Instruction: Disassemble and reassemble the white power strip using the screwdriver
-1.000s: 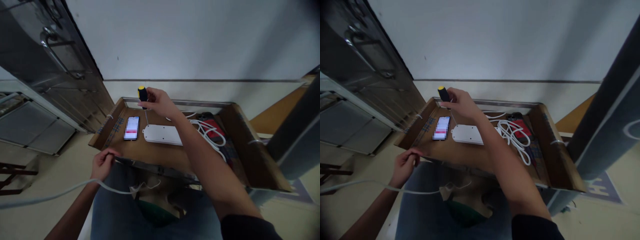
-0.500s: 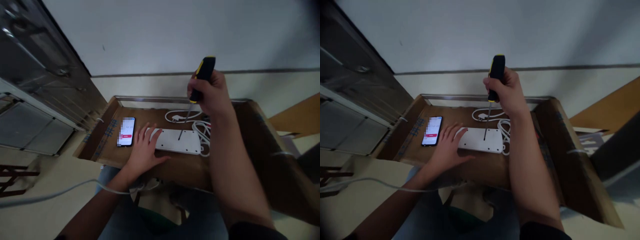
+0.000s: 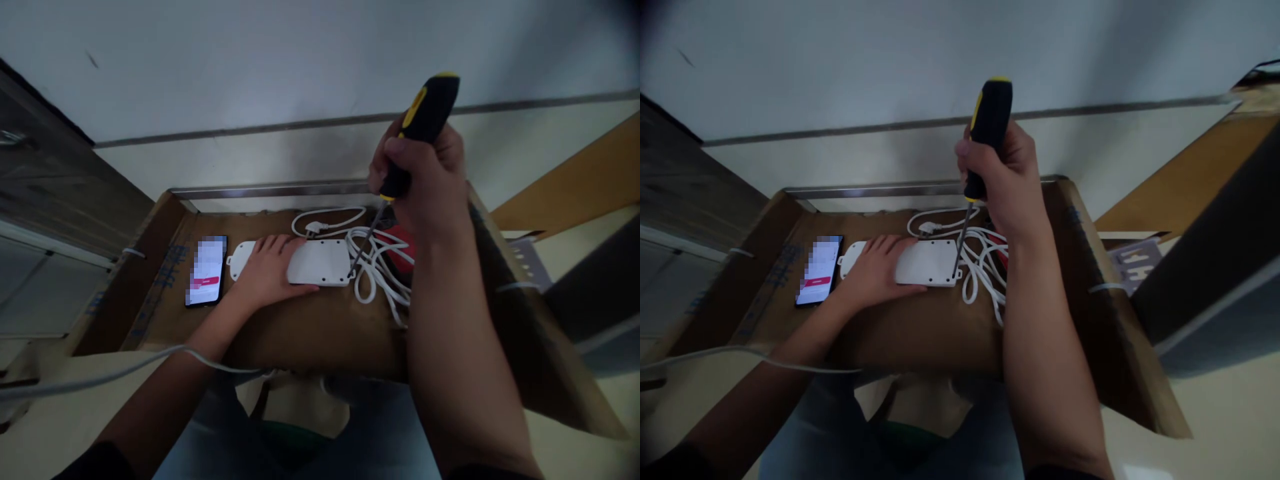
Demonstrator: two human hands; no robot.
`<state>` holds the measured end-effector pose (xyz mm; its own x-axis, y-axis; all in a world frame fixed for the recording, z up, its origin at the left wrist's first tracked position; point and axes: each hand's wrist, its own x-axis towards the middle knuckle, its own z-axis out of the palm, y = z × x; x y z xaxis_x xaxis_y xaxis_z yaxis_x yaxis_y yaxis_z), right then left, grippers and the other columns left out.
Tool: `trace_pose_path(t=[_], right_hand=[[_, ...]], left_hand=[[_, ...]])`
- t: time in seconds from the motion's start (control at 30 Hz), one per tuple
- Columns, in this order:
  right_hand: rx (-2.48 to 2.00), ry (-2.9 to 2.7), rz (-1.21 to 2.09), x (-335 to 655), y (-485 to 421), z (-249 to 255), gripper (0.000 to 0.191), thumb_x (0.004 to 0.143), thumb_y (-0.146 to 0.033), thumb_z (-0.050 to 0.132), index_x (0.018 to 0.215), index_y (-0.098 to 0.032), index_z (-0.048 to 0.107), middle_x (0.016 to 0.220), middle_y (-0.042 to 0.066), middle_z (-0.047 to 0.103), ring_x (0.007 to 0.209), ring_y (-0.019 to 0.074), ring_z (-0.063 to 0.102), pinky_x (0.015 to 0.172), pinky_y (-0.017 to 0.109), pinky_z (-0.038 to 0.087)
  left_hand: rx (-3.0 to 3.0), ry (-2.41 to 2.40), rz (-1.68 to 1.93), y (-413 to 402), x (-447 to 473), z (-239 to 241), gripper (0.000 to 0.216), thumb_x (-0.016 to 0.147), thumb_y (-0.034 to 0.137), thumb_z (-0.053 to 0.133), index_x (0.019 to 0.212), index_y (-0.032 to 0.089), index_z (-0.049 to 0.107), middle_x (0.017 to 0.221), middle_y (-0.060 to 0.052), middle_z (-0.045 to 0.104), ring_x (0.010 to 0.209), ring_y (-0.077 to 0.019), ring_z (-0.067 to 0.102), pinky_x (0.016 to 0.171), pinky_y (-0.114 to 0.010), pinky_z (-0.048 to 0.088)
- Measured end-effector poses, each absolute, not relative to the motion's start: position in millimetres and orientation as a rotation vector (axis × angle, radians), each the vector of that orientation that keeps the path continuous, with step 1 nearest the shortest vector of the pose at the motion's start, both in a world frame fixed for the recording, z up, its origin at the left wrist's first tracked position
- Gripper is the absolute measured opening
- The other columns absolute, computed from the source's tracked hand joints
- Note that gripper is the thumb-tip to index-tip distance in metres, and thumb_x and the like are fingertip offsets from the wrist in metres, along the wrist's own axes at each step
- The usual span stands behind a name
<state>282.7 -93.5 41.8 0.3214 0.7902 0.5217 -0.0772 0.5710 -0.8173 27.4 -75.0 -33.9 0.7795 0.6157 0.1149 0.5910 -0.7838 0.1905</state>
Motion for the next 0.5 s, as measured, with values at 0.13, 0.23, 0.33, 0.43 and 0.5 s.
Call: trace_pose_path(t=[0.13, 0.23, 0.33, 0.43, 0.5], right_hand=[[-0.814, -1.164, 0.64, 284, -89, 32, 0.031, 0.075, -0.038, 0.076, 0.083, -0.021, 0.052, 0.071, -0.001, 0.049, 0.06, 0.0056, 0.045, 0.057, 0.027, 0.036], [-0.819, -1.189, 0.666, 282, -90, 29, 0.028, 0.077, -0.037, 0.076, 0.084, -0.022, 0.054, 0.07, -0.001, 0.049, 0.06, 0.0067, 0.045, 0.057, 0.028, 0.037], [-0.814, -1.204, 0.69, 280, -93, 31, 0.027, 0.078, -0.038, 0.077, 0.083, -0.022, 0.056, 0.069, -0.001, 0.048, 0.058, 0.0075, 0.044, 0.054, 0.028, 0.035], [-0.79, -1.224, 0.688, 276, -99, 35, 0.027, 0.078, -0.039, 0.078, 0.083, -0.022, 0.058, 0.072, -0.002, 0.048, 0.057, 0.0073, 0.043, 0.052, 0.027, 0.033], [-0.78, -1.254, 0.672, 273, -105, 39, 0.026, 0.077, -0.038, 0.08, 0.084, -0.022, 0.06, 0.074, -0.001, 0.049, 0.059, 0.008, 0.045, 0.053, 0.028, 0.033]], left_hand=[[2.849, 0.837, 0.164, -69, 52, -27, 0.108, 0.072, 0.078, 0.079, 0.154, 0.017, 0.044, 0.152, -0.018, 0.051, 0.137, -0.0417, 0.047, 0.119, -0.058, 0.036], [2.879, 0.709, 0.179, -68, 73, -30, 0.106, 0.069, 0.079, 0.079, 0.149, 0.015, 0.05, 0.15, -0.019, 0.051, 0.137, -0.042, 0.045, 0.119, -0.058, 0.037], [2.886, 0.668, 0.256, -67, 83, -37, 0.103, 0.069, 0.077, 0.08, 0.144, 0.011, 0.054, 0.144, -0.02, 0.055, 0.132, -0.0406, 0.048, 0.117, -0.055, 0.04], [2.872, 0.663, 0.273, -65, 83, -41, 0.103, 0.068, 0.077, 0.08, 0.144, 0.012, 0.054, 0.143, -0.02, 0.055, 0.13, -0.0409, 0.048, 0.114, -0.056, 0.042], [2.863, 0.67, 0.286, -65, 82, -41, 0.104, 0.068, 0.076, 0.081, 0.145, 0.013, 0.053, 0.143, -0.02, 0.054, 0.13, -0.041, 0.048, 0.114, -0.057, 0.042]])
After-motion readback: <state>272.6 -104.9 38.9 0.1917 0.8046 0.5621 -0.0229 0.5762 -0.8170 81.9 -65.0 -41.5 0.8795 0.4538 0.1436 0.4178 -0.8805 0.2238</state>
